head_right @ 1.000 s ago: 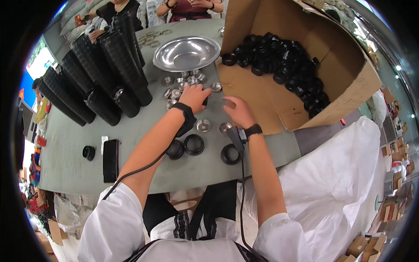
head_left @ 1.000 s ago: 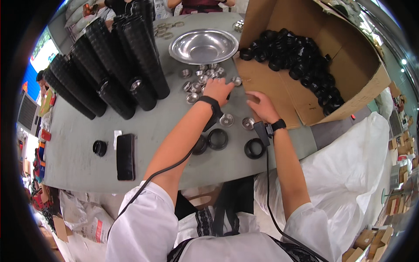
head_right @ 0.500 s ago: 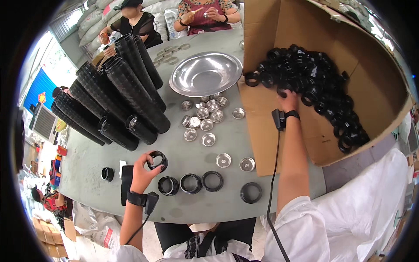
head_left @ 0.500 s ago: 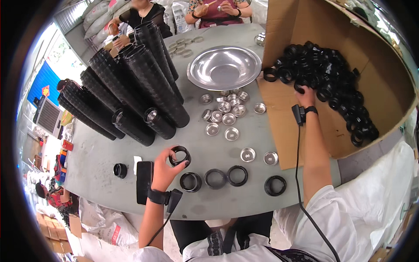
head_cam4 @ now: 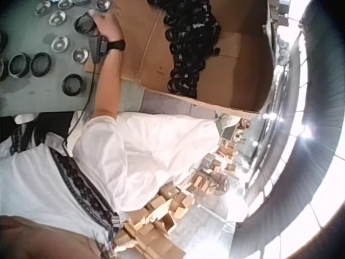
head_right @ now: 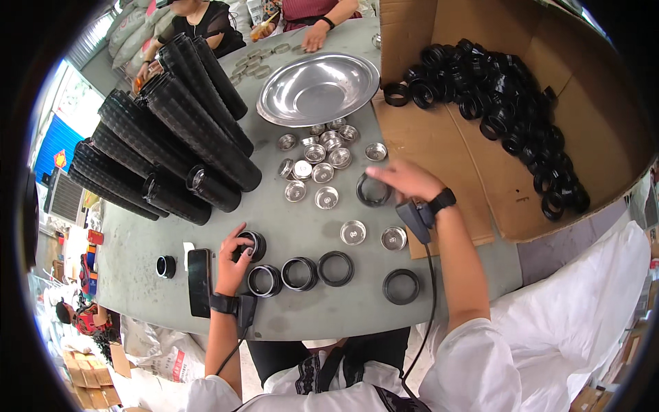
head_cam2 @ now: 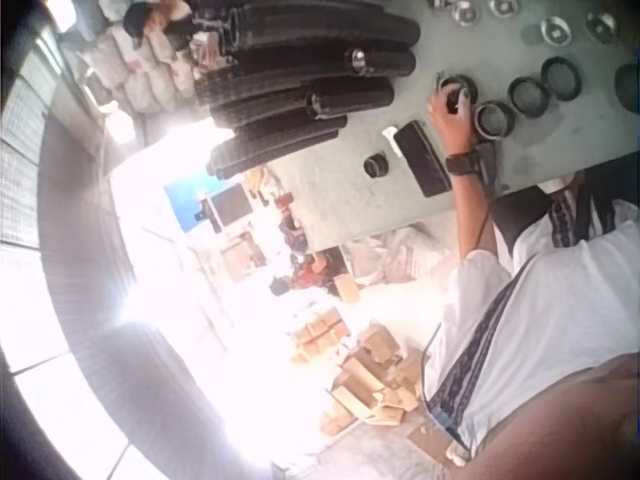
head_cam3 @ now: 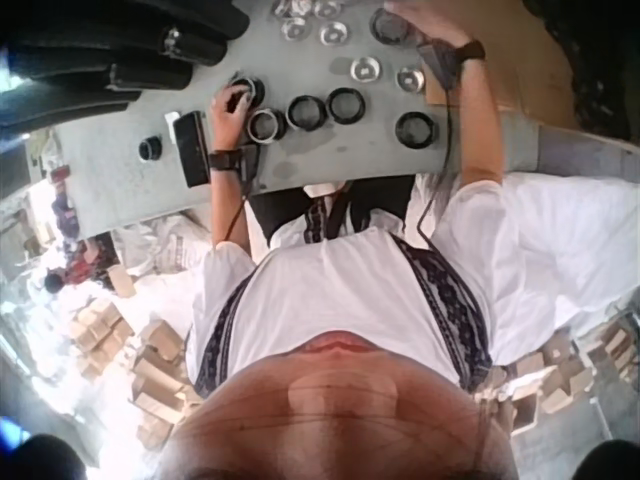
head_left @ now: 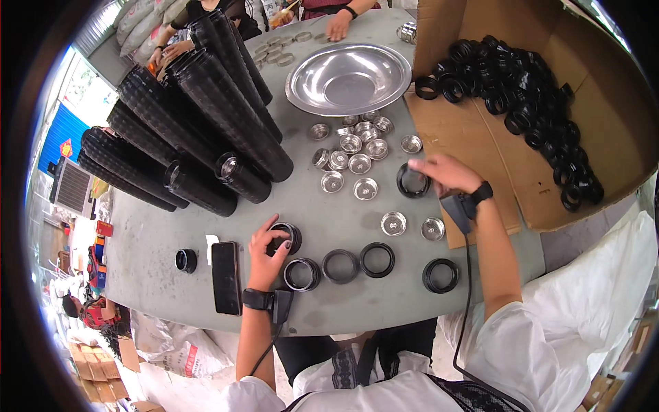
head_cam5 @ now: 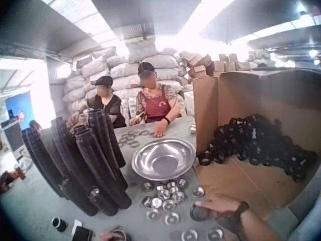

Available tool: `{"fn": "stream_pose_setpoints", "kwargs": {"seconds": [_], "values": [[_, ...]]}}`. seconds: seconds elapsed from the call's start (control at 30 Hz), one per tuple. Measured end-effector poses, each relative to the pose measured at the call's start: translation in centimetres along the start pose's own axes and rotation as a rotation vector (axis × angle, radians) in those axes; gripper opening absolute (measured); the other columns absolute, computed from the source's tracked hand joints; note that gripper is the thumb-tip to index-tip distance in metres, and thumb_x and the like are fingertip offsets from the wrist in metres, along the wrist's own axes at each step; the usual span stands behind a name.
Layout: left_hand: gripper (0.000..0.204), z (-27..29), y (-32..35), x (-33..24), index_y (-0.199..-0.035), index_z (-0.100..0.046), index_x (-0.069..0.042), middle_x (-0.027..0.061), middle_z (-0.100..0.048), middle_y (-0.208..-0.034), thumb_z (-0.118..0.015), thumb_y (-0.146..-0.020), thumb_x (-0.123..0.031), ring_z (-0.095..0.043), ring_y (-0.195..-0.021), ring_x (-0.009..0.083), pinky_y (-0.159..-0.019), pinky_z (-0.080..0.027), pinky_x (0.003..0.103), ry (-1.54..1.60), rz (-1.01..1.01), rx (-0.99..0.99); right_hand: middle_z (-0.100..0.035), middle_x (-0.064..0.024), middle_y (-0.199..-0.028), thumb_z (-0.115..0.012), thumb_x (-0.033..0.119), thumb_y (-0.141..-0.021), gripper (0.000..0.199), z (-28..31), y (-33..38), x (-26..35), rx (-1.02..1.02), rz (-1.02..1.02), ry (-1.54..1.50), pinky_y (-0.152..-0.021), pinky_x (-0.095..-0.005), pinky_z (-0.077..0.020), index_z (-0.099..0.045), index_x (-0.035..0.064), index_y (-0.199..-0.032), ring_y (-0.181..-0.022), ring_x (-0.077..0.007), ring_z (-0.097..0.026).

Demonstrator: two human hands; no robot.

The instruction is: Manually assemble flashlight components by inserting internal parts into black cylindrical housings and attaching caps.

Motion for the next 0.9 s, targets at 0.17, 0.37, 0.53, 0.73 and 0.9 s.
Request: {"fn": "stream_pose_setpoints", "kwargs": {"seconds": [0.17,0.37,0.53,0.73,0.9], "values": [[0.029,1.4,0.1,0.5,-0.11,-0.061,-0.006,0.0138,-0.05,-0.138,-0.058,-0.084,-0.018,-0.047,-0.126,0.0277,-0.102,-0.036,0.039,0.27,0.043,-0.101,-0.064,-0.0148,-0.072,-0.065,0.037,-0.083,0.035,4.4,-1.8,-1.2,-0.689,0.142,0.35,-0.068,-0.0409,-0.0508,-0.062,0.002,-0.081,-0.07,-0.0292,-0.064],[0.041,-0.9,-8.2,-12.7,-0.121,-0.055,-0.003,0.0103,-0.057,-0.128,-0.061,-0.081,-0.003,-0.054,-0.116,0.0222,-0.1,-0.038,0.032,0.03,-0.338,0.029,-0.051,-0.0195,-0.131,-0.069,0.016,-0.075,0.051,11.9,-4.1,-3.4,-1.163,0.418,0.403,-0.091,-0.0457,-0.0442,-0.054,0.0116,-0.124,-0.113,-0.0384,-0.053],[0.05,-13.0,-20.5,-21.2,-0.127,-0.051,-0.004,0.0176,-0.057,-0.122,-0.067,-0.081,-0.016,-0.056,-0.113,0.0323,-0.095,-0.044,0.039,0.169,-0.467,0.302,-0.036,-0.0219,-0.143,-0.074,0.013,-0.071,0.079,15.1,-9.0,-6.2,-1.05,0.309,0.302,-0.104,-0.0446,-0.0367,-0.038,0.0198,-0.141,-0.125,-0.0429,-0.04],[0.041,-25.5,-31.0,-22.9,-0.117,-0.062,-0.014,0.0084,-0.063,-0.115,-0.065,-0.078,-0.026,-0.055,-0.111,0.0291,-0.093,-0.04,0.045,-0.608,-0.514,0.273,-0.053,-0.02,-0.121,-0.073,0.006,-0.07,0.064,15.4,-9.2,-5.2,-1.192,0.318,0.151,-0.092,-0.0425,-0.0459,-0.047,0.0122,-0.128,-0.113,-0.037,-0.052],[0.025,-28.9,-32.5,-22.6,-0.102,-0.069,-0.018,0.0041,-0.067,-0.106,-0.062,-0.082,-0.03,-0.055,-0.108,0.0267,-0.091,-0.032,0.05,-0.849,-0.568,0.207,-0.066,-0.0109,-0.094,-0.073,0.009,-0.073,0.047,17.1,-10.0,-8.6,-1.14,0.29,-0.254,-0.074,-0.0343,-0.0521,-0.056,0.0091,-0.116,-0.088,-0.0235,-0.064]]}}
Point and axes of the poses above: each hand's wrist, its own y-axis away from the middle knuckle, its own z-axis out of the back of the hand, x = y × z, the point moved 7 cm from there along -y, towards the middle knuckle
